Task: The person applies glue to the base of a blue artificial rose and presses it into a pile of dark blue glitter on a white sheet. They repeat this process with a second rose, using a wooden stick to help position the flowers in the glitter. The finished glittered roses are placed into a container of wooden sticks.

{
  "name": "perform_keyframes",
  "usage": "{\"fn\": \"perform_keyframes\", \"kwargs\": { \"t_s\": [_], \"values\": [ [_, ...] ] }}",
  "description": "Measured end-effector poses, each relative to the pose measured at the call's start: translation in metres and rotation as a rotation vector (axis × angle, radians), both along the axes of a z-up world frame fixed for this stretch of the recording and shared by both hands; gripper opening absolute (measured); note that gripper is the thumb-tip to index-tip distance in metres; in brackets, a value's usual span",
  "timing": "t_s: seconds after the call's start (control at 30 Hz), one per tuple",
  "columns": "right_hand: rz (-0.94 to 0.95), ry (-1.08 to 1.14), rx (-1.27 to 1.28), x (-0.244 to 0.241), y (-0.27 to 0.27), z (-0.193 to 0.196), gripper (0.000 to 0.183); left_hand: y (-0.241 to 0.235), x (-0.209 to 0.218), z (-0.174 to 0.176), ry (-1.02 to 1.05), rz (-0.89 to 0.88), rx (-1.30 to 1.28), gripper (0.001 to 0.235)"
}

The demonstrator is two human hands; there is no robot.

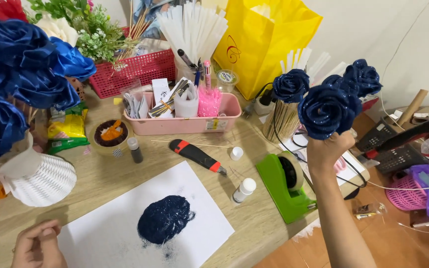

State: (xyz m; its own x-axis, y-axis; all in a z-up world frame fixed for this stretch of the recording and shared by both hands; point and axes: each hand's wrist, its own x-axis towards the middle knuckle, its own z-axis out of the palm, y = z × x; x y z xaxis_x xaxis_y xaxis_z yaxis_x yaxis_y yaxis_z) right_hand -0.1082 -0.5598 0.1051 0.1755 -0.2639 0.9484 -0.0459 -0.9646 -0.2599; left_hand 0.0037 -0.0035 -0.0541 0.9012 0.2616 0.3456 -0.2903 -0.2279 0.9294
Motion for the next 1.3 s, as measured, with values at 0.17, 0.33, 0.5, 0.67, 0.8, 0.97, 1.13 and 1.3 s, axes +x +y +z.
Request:
{"fn": "perform_keyframes", "kwargs": {
  "t_s": [0.17, 0.33, 0.5, 0.67, 0.8, 0.97, 1.13, 1.3],
  "values": [
    [-0.083, 0.016, -0.112, 0.005, -0.014, -0.009, 0.053, -0.005, -0.006, 0.014, 0.028, 0.011, 0.023, 0.014],
    [-0.049, 0.050, -0.137, 0.016, -0.019, -0.017, 0.066, -0.004, -0.007, 0.016, 0.011, -0.008, 0.032, 0.015],
    [-0.035, 0.053, -0.115, 0.024, -0.028, -0.023, 0.064, -0.001, -0.001, 0.005, -0.003, -0.004, 0.014, 0.013],
    [-0.037, 0.092, -0.107, 0.028, -0.027, -0.024, 0.049, -0.006, -0.007, 0.016, 0.043, 0.024, 0.060, 0.015],
    [-0.020, 0.118, -0.076, 0.030, -0.028, -0.030, 0.043, -0.004, -0.004, 0.012, 0.027, -0.009, 0.031, 0.014],
    [-0.026, 0.149, -0.036, 0.031, -0.023, -0.021, 0.024, -0.003, -0.003, 0.008, -0.005, -0.002, 0.042, 0.013],
    [-0.049, 0.184, 0.008, 0.036, -0.028, -0.016, 0.020, -0.004, -0.003, 0.009, -0.024, -0.005, 0.075, 0.013],
    [-0.016, 0.185, 0.043, 0.042, -0.026, -0.011, 0.012, -0.001, 0.000, 0.001, -0.069, -0.028, 0.038, 0.012]
  ]
}}
